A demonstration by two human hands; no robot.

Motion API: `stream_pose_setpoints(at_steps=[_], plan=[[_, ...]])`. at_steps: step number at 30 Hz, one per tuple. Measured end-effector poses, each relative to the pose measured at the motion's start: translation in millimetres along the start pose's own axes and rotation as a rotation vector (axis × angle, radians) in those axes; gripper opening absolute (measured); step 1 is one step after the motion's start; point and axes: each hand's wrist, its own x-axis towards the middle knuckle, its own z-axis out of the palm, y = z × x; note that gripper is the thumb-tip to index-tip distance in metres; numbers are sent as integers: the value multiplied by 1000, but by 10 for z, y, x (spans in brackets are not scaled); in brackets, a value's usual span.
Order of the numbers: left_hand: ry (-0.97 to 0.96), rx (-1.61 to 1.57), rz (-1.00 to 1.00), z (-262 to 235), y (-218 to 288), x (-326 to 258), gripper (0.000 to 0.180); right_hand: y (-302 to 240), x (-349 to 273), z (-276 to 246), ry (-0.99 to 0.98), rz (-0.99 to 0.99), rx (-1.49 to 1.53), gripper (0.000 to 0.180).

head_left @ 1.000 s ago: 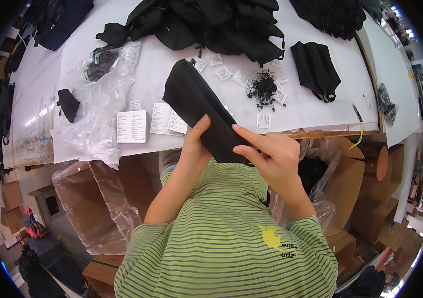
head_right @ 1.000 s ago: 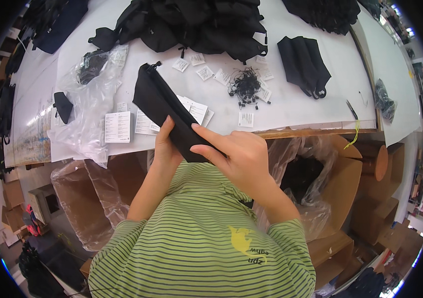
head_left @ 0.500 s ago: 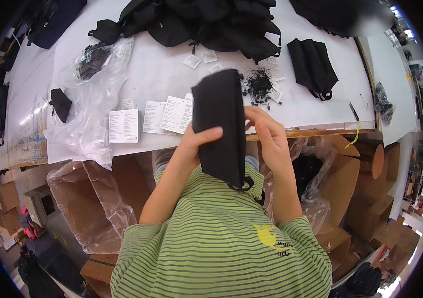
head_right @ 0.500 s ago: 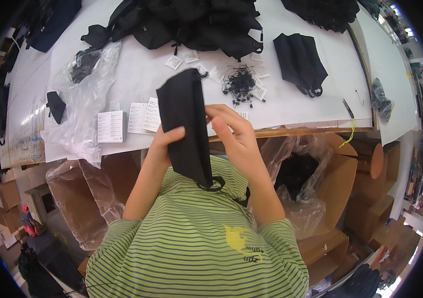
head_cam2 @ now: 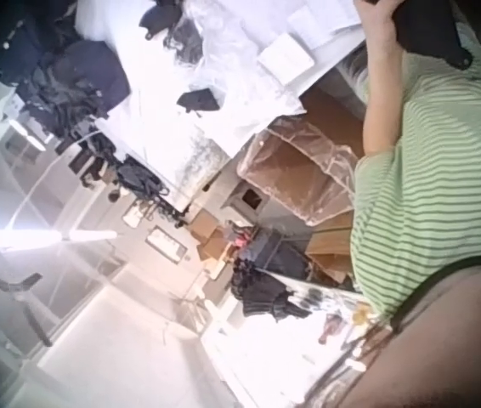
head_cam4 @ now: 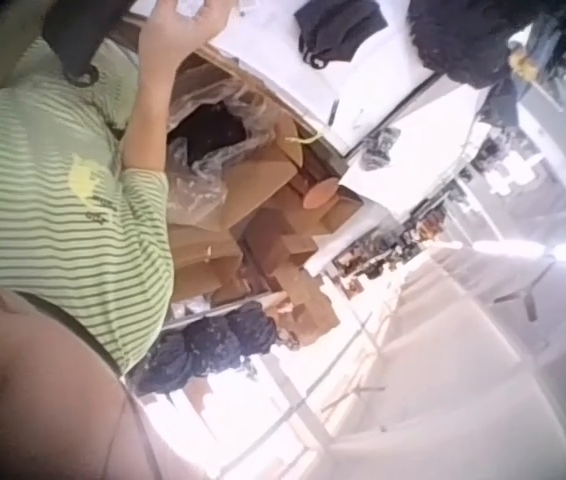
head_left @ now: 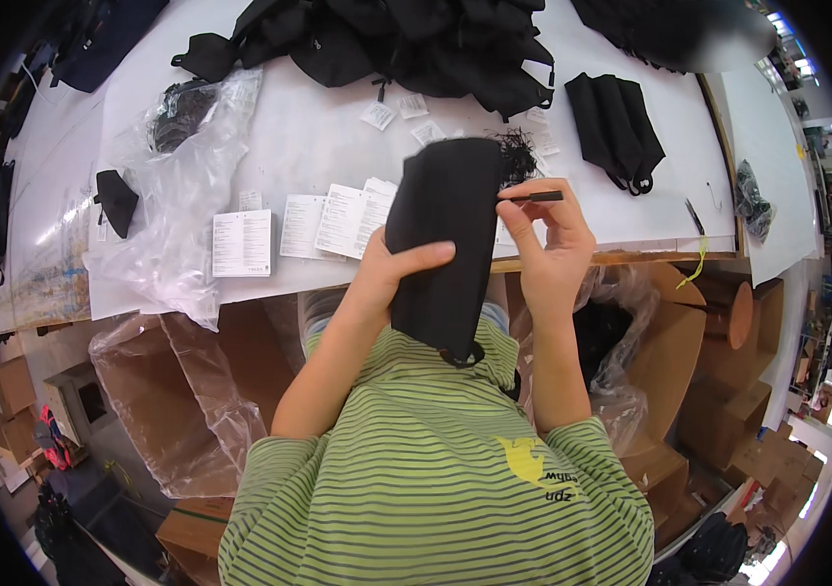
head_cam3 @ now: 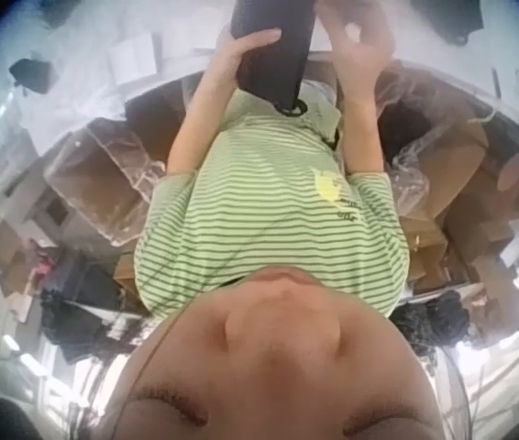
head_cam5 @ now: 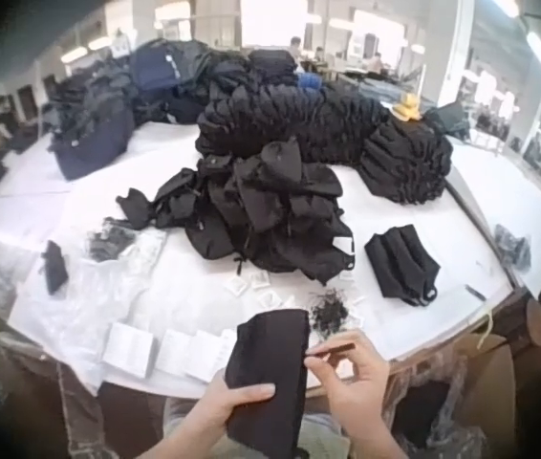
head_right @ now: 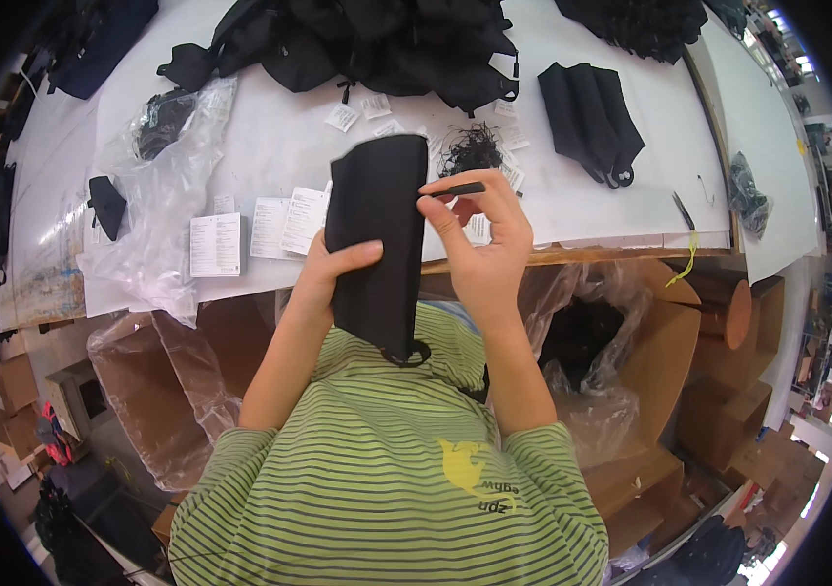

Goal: Placing instructional labels and silica gel packets into black waist bags at a factory workbench.

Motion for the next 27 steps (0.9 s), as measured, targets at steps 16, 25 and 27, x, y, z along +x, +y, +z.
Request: stream_pose_setpoints(at_steps=[16,25,27], plan=[[-23,-532,6,-244,278,161,19,-355,-389,92,-447,137,89,11],[-30,-445,44,-313,224,166,23,-334,-390,53,-492,86,17,18],[18,-357,76,-274,247,109,30,-407,-285,43,-417,8,-32,23]])
